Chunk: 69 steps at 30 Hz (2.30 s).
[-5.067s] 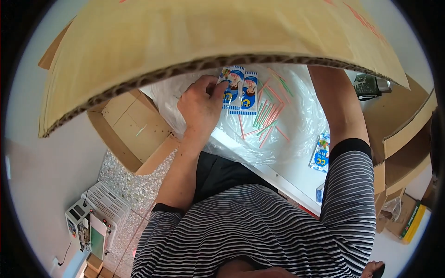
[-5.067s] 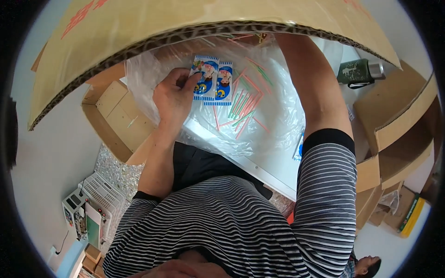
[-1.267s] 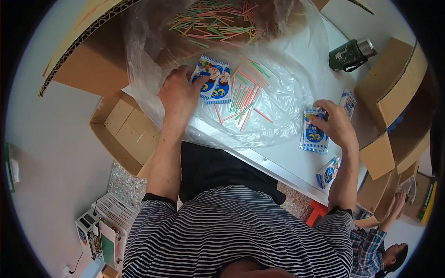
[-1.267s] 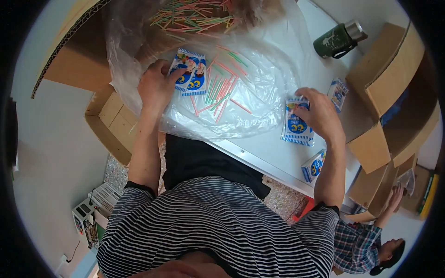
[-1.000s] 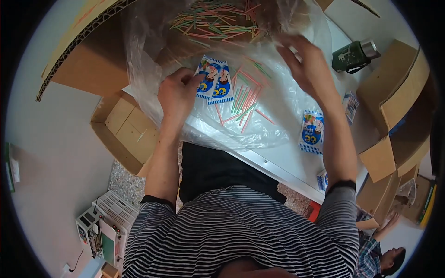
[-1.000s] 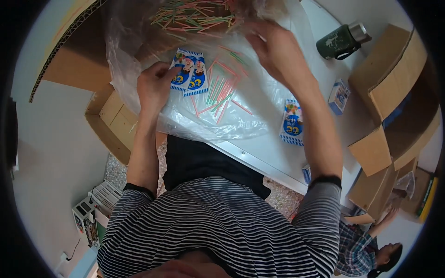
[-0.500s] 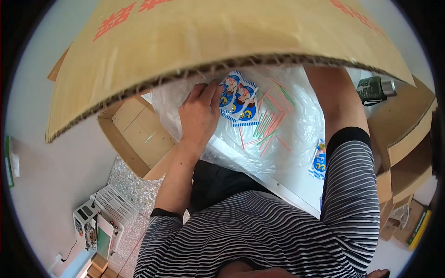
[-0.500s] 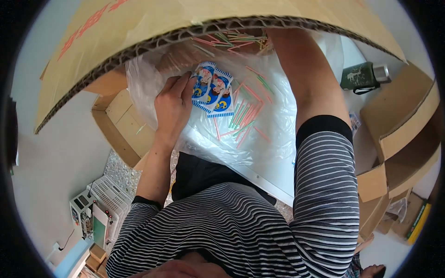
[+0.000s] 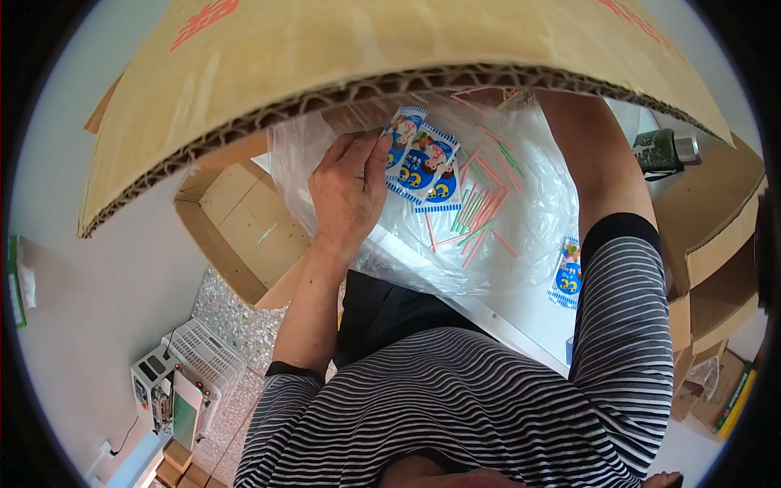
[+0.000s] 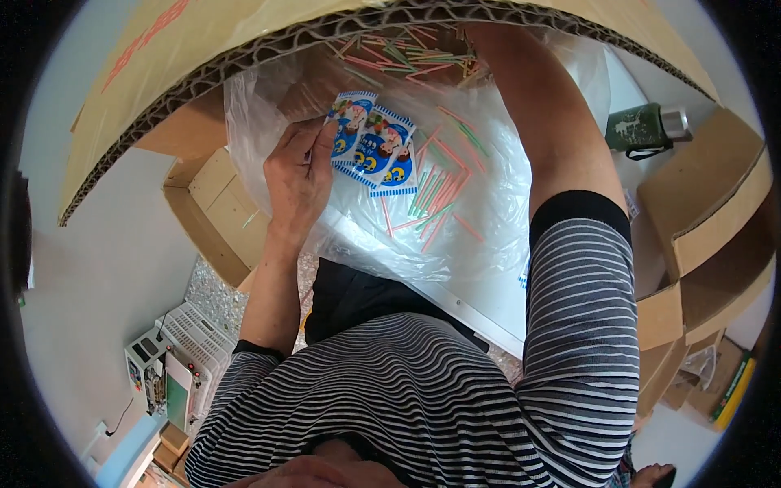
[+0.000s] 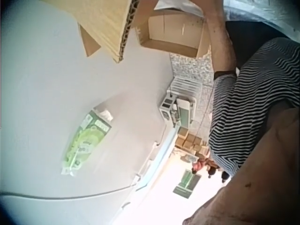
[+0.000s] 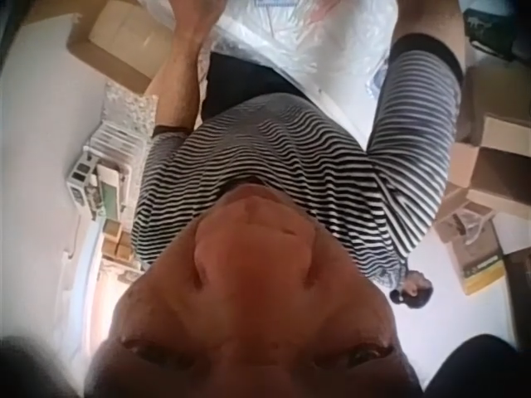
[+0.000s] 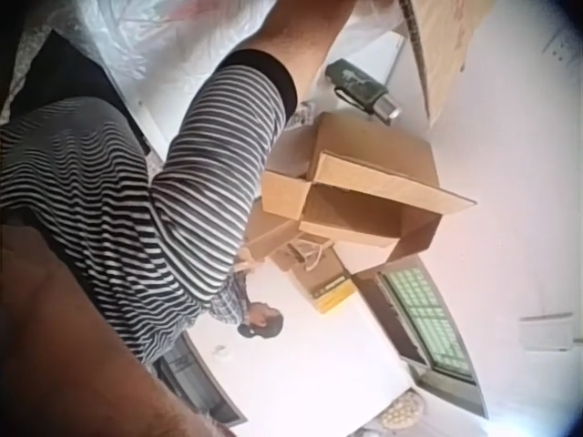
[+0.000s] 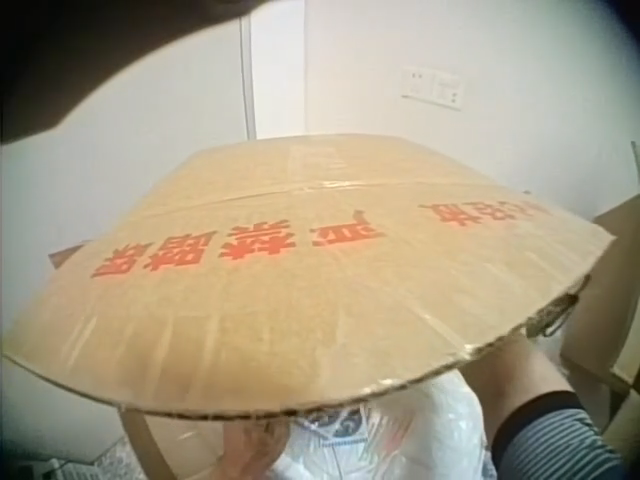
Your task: Counting and packaging small blue packets into boxes.
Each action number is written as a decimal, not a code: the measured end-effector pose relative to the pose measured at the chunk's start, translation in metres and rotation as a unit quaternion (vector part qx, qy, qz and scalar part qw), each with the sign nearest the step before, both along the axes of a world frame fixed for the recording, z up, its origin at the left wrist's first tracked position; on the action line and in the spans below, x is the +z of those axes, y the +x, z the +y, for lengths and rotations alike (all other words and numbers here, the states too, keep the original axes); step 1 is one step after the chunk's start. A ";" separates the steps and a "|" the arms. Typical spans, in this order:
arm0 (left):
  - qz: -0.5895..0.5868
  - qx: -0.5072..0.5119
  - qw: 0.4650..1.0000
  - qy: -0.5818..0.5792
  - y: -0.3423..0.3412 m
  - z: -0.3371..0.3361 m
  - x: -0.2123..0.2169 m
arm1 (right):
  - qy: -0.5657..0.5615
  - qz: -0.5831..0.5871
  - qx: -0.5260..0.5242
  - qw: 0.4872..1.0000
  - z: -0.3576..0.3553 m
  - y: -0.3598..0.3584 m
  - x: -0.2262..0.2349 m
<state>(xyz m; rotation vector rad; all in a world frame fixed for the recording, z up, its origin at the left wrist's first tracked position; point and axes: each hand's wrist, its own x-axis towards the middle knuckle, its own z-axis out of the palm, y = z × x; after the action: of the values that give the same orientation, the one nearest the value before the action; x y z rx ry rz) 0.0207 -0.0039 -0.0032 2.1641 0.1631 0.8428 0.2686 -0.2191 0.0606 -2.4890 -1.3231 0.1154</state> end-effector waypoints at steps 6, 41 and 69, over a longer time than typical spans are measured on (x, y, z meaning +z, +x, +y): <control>0.000 -0.003 0.999 -0.041 -0.004 0.004 0.010 | 0.027 0.089 -0.017 0.995 0.009 0.006 -0.002; 0.007 -0.183 0.784 -0.593 0.038 -0.042 0.036 | 0.376 0.362 -0.105 0.847 -0.050 -0.171 -0.051; 0.083 -0.227 0.871 -0.428 0.004 -0.074 0.011 | 0.648 0.495 -0.035 0.578 -0.027 -0.172 0.000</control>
<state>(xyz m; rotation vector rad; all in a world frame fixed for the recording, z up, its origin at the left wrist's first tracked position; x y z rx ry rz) 0.0243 -0.0782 0.0078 1.3323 0.0806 0.2201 0.0970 -0.2464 0.0608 -0.8242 -0.3831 0.3102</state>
